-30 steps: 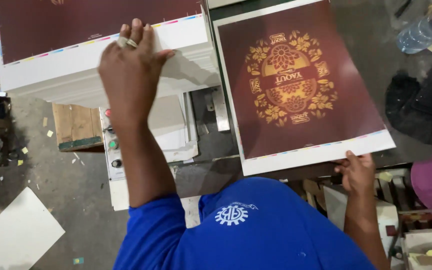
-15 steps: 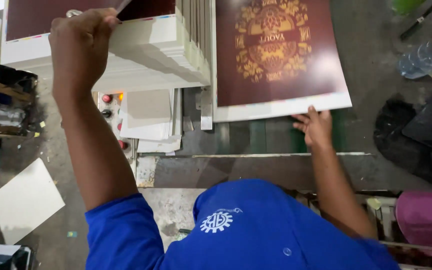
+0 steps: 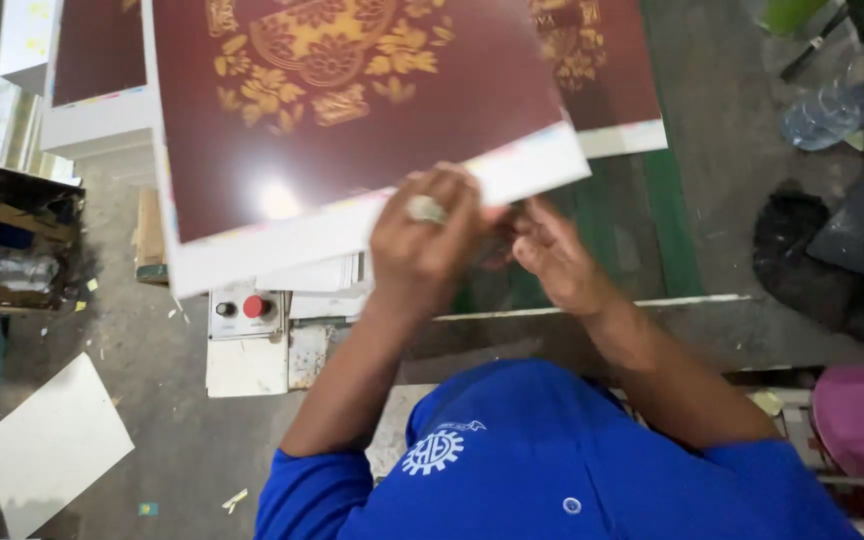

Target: Organizing and stacking printed sheets in a print shop finishing area.

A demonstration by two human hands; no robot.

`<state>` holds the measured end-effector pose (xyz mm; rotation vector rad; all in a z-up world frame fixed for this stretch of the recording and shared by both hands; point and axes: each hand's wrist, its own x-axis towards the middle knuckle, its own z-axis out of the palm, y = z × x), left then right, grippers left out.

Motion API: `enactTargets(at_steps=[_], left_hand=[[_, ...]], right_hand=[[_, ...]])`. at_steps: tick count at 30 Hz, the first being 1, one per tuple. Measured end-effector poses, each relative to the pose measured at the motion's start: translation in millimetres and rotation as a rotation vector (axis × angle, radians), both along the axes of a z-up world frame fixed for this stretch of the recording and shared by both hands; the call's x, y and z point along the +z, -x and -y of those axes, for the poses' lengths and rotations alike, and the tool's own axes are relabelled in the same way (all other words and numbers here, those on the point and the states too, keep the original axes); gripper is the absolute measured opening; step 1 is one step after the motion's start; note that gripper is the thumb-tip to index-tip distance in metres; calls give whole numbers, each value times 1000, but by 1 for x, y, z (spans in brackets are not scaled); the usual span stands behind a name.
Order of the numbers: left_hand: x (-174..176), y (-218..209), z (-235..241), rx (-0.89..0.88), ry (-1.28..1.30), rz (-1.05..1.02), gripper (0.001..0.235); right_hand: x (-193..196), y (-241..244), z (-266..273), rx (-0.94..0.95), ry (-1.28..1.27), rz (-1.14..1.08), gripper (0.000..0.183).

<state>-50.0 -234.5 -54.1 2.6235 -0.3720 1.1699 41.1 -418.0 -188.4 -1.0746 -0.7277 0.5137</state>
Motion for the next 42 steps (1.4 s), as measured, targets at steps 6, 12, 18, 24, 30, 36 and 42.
enactTargets(at_steps=[6,12,18,24,30,36,42], left_hand=[[29,39,6,-139,-103,-192,51],[34,60,-80,252,38,-60,32],[-10,-25,-170,496,-139,-76,68],[-33,-46,-195,512,-215,-328,88],[17,-55,-222,460,-514,-378,57],[43,-55,-257,24,-426,-182,21],[51,-44,-239,119,-205,-10,11]], right_hand=[[35,23,-3,-240,-203,-499,31],[-28,19,85,-619,-98,-478,25],[-129,28,164,-668,-107,-490,23],[-188,40,210,-837,79,-538,27],[-222,38,206,-851,233,-539,32],[-216,-3,150,-784,266,-528,34],[-204,-84,113,-731,224,-494,33]])
